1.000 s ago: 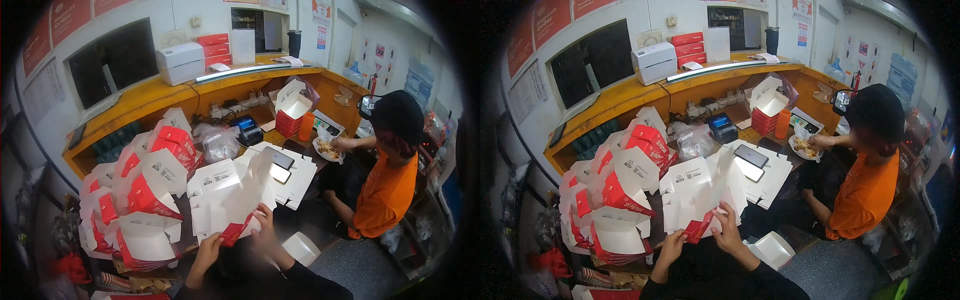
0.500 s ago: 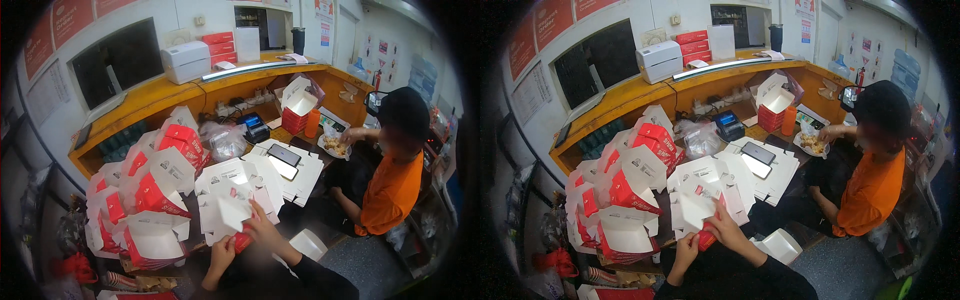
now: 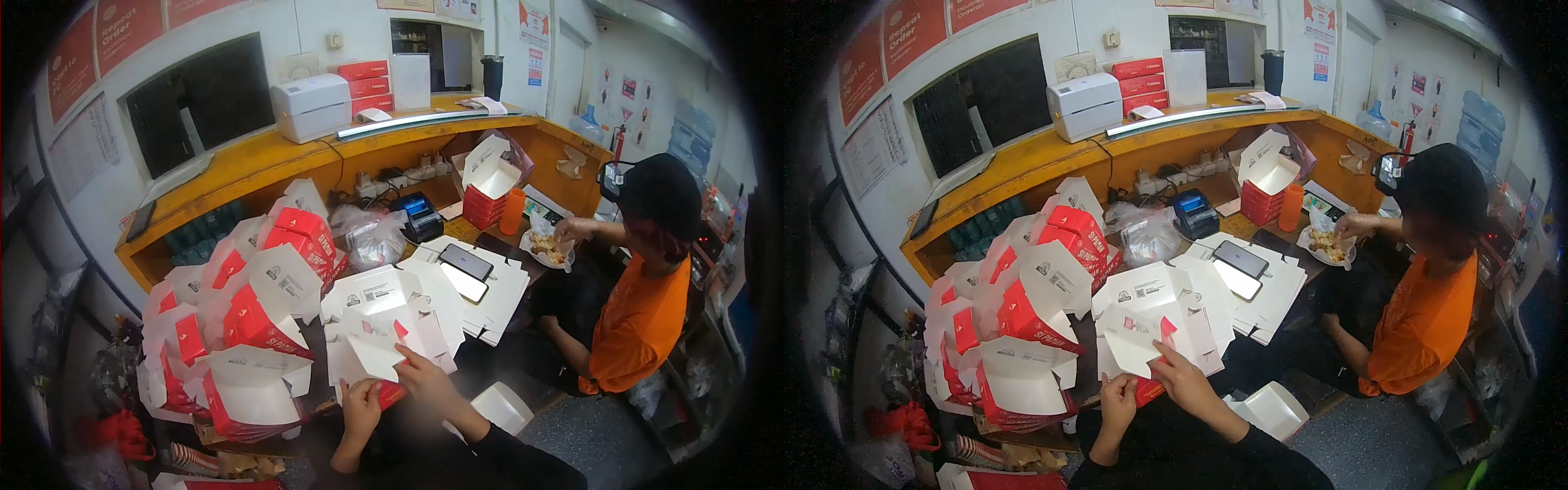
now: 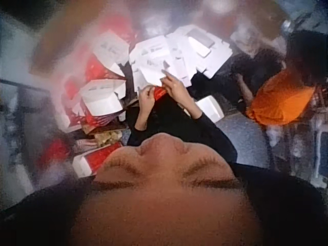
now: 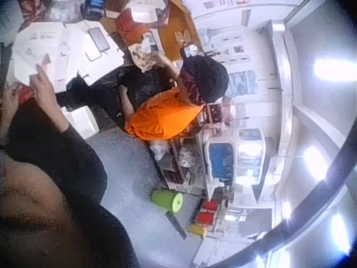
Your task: The person repeatedly picks up flat, red and white cardboard pieces from a pile on a counter. They fold the pieces into rectangular boxes by hand and place the finished boxes into a growing stack.
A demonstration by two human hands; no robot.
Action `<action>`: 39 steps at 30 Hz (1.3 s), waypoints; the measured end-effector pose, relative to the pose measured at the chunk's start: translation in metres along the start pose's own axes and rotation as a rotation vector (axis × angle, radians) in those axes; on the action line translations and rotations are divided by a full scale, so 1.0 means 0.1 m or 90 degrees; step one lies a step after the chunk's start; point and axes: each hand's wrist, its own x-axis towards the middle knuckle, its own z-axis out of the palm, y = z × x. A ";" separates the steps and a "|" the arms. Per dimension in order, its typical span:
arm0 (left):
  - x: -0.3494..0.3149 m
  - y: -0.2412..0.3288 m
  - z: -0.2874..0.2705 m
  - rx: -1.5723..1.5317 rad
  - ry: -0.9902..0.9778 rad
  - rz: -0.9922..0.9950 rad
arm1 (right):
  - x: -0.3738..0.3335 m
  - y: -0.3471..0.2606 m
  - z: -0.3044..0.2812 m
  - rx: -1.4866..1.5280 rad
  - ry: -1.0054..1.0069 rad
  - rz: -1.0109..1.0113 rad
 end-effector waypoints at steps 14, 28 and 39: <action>0.00 0.40 -0.15 -0.605 -0.061 -0.219 | -0.16 0.09 0.08 0.022 0.091 -0.273; 0.00 0.49 -0.32 -0.525 -0.389 0.006 | -0.24 0.25 0.06 0.291 0.323 -0.161; -0.15 0.34 -0.21 -0.060 -0.253 0.188 | -0.31 0.61 -0.35 1.103 0.476 0.305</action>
